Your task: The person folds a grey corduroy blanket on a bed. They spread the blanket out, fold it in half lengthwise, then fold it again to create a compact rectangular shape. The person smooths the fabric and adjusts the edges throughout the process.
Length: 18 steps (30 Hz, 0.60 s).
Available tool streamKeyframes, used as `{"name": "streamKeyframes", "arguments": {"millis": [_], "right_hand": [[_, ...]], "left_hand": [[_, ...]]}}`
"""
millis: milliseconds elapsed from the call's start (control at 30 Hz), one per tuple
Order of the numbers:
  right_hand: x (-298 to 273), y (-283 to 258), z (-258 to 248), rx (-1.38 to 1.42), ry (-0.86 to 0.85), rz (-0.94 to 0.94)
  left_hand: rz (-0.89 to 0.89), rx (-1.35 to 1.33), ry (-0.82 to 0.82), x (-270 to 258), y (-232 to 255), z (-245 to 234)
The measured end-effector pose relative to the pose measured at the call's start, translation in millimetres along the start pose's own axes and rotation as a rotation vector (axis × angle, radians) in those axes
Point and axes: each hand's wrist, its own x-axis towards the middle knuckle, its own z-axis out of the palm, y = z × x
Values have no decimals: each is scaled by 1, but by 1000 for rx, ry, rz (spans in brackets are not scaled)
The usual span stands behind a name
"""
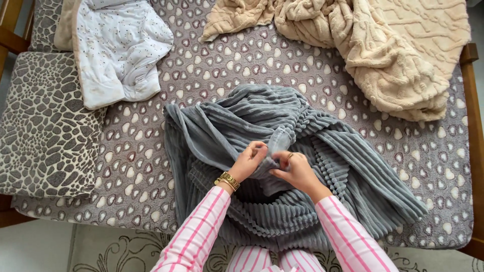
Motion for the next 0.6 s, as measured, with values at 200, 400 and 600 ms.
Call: {"name": "streamKeyframes", "arguments": {"millis": [200, 400, 600], "right_hand": [[-28, -18, 12, 172, -187, 25], [-55, -5, 28, 186, -220, 385], [-63, 9, 17, 269, -182, 461]], "left_hand": [[-155, 352, 4, 26, -10, 7], [22, 471, 89, 110, 5, 38], [-64, 605, 54, 220, -46, 64]]}}
